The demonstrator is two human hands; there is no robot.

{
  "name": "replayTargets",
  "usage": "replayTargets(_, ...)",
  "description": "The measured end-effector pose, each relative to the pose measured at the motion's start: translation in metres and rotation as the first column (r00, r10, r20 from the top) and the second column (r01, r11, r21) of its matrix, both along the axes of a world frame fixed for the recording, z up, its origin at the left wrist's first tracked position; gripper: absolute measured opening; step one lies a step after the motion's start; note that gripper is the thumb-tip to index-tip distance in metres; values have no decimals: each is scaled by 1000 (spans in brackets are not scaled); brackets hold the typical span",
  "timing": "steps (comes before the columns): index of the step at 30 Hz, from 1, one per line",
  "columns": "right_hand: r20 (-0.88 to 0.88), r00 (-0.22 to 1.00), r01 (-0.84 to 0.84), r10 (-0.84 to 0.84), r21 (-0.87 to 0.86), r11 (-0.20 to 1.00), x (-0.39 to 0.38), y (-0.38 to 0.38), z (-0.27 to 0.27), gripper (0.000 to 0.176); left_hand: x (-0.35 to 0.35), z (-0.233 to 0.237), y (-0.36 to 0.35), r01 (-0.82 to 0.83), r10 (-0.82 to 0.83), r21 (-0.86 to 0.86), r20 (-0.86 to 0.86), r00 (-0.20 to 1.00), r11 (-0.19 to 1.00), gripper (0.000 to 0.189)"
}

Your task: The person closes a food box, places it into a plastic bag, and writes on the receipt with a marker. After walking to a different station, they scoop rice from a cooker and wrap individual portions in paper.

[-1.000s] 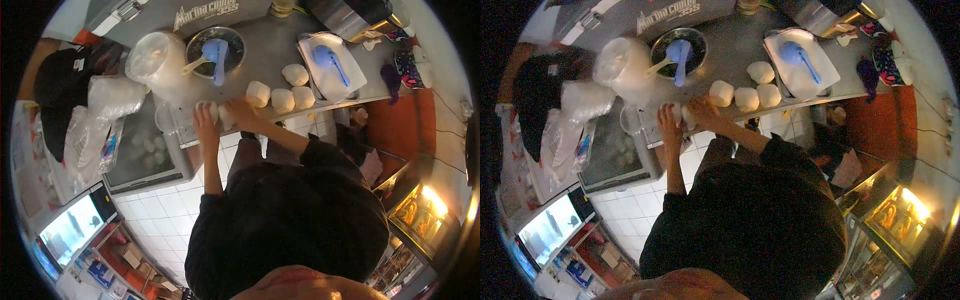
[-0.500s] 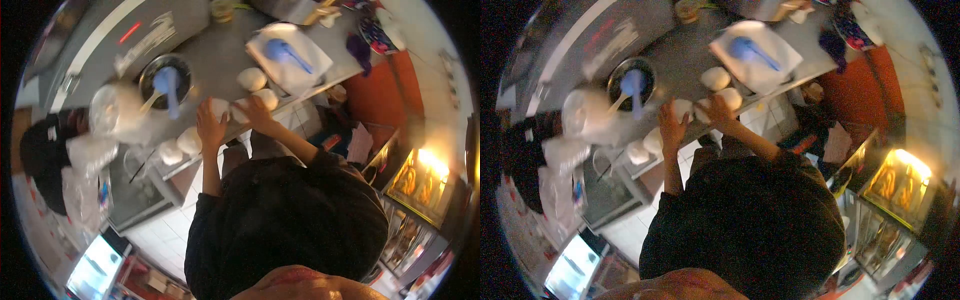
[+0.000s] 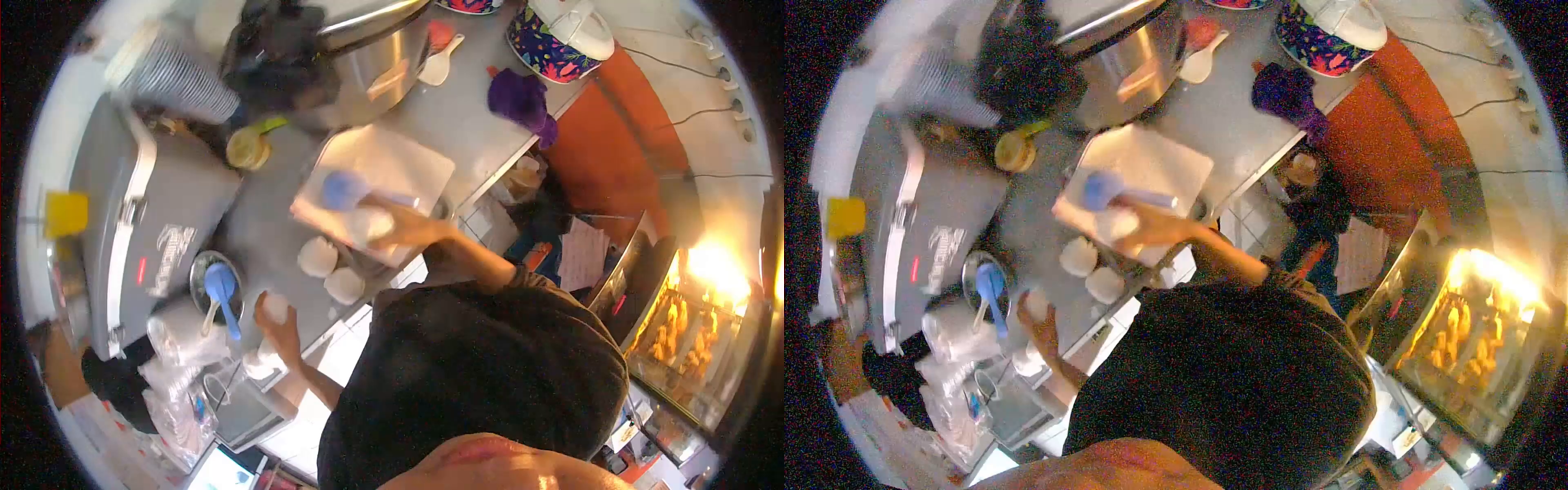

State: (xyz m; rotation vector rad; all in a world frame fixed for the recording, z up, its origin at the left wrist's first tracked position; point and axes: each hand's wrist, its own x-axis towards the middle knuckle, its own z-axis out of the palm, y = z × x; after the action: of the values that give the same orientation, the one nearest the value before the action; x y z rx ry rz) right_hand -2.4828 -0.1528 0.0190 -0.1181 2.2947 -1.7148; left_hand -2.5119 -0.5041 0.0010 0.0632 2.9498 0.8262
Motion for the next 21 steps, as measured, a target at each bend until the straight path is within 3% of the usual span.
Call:
replayTargets(2, -4, 931, 364, -365, -72, 929, -12, 68, -31, 77, -12, 45, 67, -1, 20, 181, -102, 995, 983, 68)
replayTargets(3, -24, 861, 505, -508, -83, 859, -20, 99, -42, 76, -22, 56, 102, 81, -57, 230, -111, 992, 970, 69)
replayTargets(5, -82, 809, 581, -582, -41, 813, -43, 148, -58, 77, -44, 65, 185, 251, -234, 283, -92, 968, 926, 71)
replayTargets(6, -119, 771, 622, -626, 351, 700, -54, 165, -69, 81, -58, 49, 227, 347, -332, 339, -103, 938, 875, 72)
replayTargets(7, -182, 741, 571, -647, 679, 462, -64, 180, -80, 85, -71, 34, 269, 434, -426, 396, -114, 898, 809, 72)
replayTargets(9, -168, 759, 561, -629, 658, 502, -73, 202, -100, 85, -86, 21, 351, 486, -558, 619, -92, 825, 617, 73)
replayTargets(10, -160, 768, 555, -621, 650, 519, -72, 212, -102, 85, -93, 8, 382, 461, -601, 665, -23, 799, 587, 72)
replayTargets(11, -151, 776, 548, -613, 642, 535, -70, 223, -104, 85, -101, -30, 410, 591, -627, 577, -167, 761, 564, 71)
replayTargets(13, -441, 778, 600, -447, 733, 321, -43, 253, -91, 78, -111, -60, 434, 633, -660, 489, -143, 737, 601, 70)
replayTargets(15, -501, 762, 600, -411, 785, 155, -8, 296, -75, 70, -117, -78, 445, 709, -697, 30, -157, 700, 705, 74)
replayTargets(17, -398, 828, 459, -395, 886, 69, 18, 331, -106, 65, -120, -96, 444, 670, -672, -61, -133, 729, 740, 77)
replayTargets(19, -429, 852, 472, -299, 877, 88, 19, 354, -128, 63, -112, -102, 436, 610, -665, -290, -148, 732, 737, 79)
replayTargets(20, -468, 860, 493, -204, 865, 91, 10, 366, -138, 62, -111, -106, 437, 595, -650, -294, -141, 747, 748, 79)
replayTargets(21, -464, 866, 487, -187, 866, 108, -8, 380, -142, 62, -109, -108, 438, 558, -645, -353, -212, 734, 751, 64)
